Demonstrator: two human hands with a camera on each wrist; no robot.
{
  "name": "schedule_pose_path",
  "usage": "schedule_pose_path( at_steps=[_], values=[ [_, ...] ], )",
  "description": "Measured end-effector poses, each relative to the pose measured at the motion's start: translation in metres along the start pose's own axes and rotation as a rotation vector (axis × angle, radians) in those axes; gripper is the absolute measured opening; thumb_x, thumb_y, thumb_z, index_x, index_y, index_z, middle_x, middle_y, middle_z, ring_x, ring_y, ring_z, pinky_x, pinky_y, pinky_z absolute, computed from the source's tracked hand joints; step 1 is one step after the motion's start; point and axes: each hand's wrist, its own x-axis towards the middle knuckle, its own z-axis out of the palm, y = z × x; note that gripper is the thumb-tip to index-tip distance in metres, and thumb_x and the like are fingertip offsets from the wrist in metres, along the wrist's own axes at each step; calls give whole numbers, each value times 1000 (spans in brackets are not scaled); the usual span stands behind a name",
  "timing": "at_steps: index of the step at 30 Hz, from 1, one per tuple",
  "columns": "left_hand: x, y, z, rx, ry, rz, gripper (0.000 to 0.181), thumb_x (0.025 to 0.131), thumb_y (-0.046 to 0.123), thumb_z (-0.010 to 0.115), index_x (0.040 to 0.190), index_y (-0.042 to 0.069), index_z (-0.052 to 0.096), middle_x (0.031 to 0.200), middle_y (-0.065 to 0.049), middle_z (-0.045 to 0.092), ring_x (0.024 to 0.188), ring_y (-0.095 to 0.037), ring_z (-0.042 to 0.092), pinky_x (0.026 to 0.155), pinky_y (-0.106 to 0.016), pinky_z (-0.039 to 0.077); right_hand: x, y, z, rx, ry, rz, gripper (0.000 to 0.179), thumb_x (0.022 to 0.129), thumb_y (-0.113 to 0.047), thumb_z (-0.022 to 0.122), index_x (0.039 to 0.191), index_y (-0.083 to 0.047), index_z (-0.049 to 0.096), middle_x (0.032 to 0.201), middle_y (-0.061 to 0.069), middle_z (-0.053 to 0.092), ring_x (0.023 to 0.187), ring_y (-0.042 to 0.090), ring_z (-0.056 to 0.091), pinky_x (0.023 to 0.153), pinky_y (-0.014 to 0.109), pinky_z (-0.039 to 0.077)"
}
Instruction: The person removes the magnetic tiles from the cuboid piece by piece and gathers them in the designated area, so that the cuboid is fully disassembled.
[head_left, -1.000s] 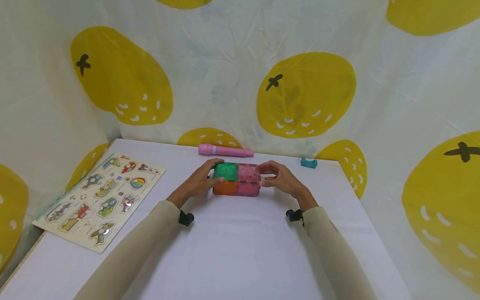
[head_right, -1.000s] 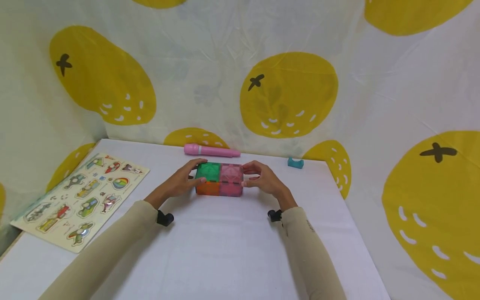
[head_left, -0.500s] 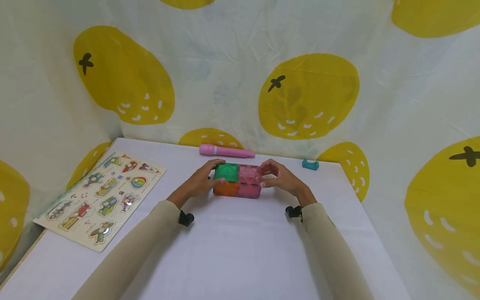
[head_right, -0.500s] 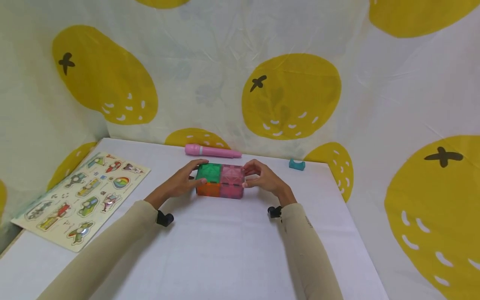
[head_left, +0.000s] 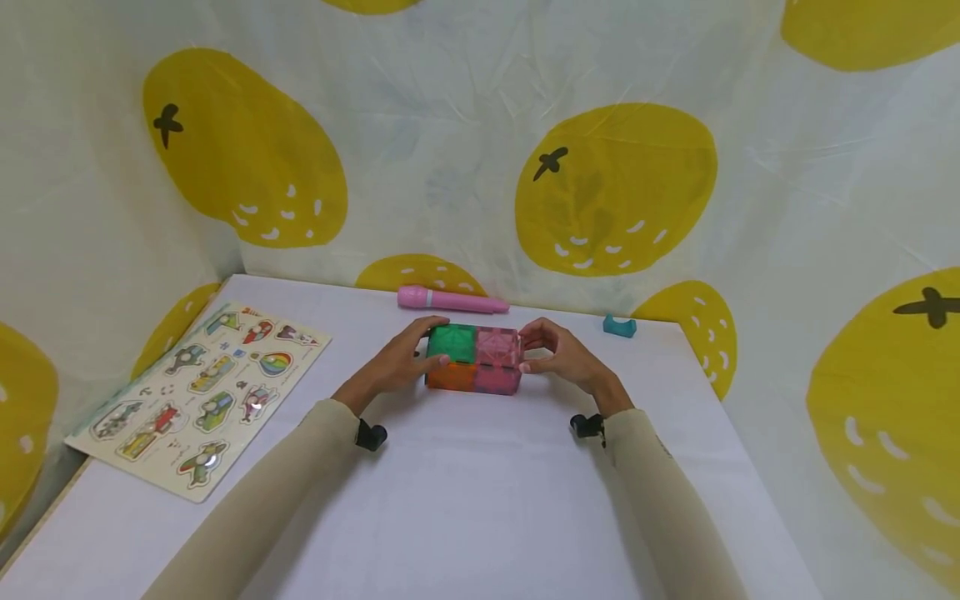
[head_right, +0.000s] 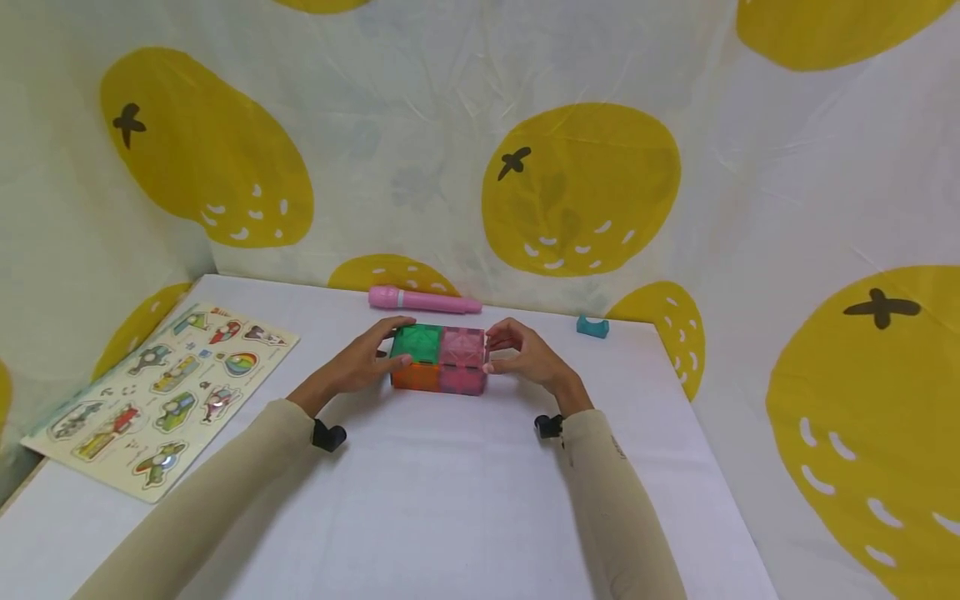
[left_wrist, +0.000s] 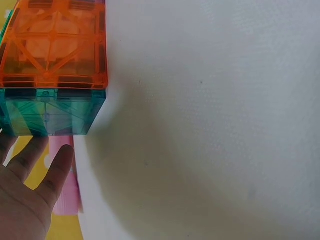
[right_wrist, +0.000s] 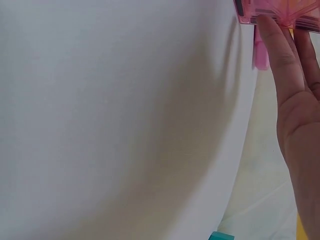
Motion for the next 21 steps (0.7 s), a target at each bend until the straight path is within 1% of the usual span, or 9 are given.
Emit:
schedule_pose_path(
  at_steps=[4,7,12,15,18,19,21],
  values=[
    [0,-1,1,2,6,4,75,105,32,70,166,19,30,171,-10,32,156,-40,37,121,-64,41,-3,1,1,22,12,-9,58,89,-15,88,137,-10,56,137,16,60,131,38,58,122,63,40],
    [0,-1,1,-1,4,-4,74,104,33,70,166,21,30,171,-8,32,157,-38,36,122,-63,41,-4,3,0,42,19,-10,58,89,-12,87,137,-9,55,138,17,60,132,38,58,122,63,40],
    [1,-2,1,-13,0,-16,74,105,32,70,166,22,30,171,-6,32,157,-37,35,122,-62,41,-9,6,-2,36,18,-15,59,90,-11,85,140,-11,54,143,15,58,136,37,58,121,57,44],
    [2,-3,2,-21,0,-18,74,104,32,70,166,22,30,171,-6,32,158,-37,35,123,-62,40,-14,7,-4,18,7,-36,60,92,-10,83,145,-10,54,146,15,59,136,36,60,117,40,51],
    [1,-3,1,-25,0,-11,74,104,31,70,166,20,30,171,-7,32,157,-37,36,122,-62,40,-18,8,-6,-8,1,-60,62,93,-9,82,149,-5,53,148,15,61,137,35,60,110,25,53],
    [1,-2,1,-24,0,-8,75,104,31,71,166,20,30,171,-8,32,157,-37,36,122,-63,41,-20,8,-6,-16,-2,-65,64,93,-9,82,150,-4,52,148,15,61,138,35,60,108,22,54],
    [0,-1,0,-24,3,4,75,104,30,71,166,18,31,171,-9,33,157,-38,36,122,-63,41,-22,7,-7,-33,-1,-66,68,91,-9,84,151,-4,52,149,15,61,139,35,59,109,27,55]
  ],
)
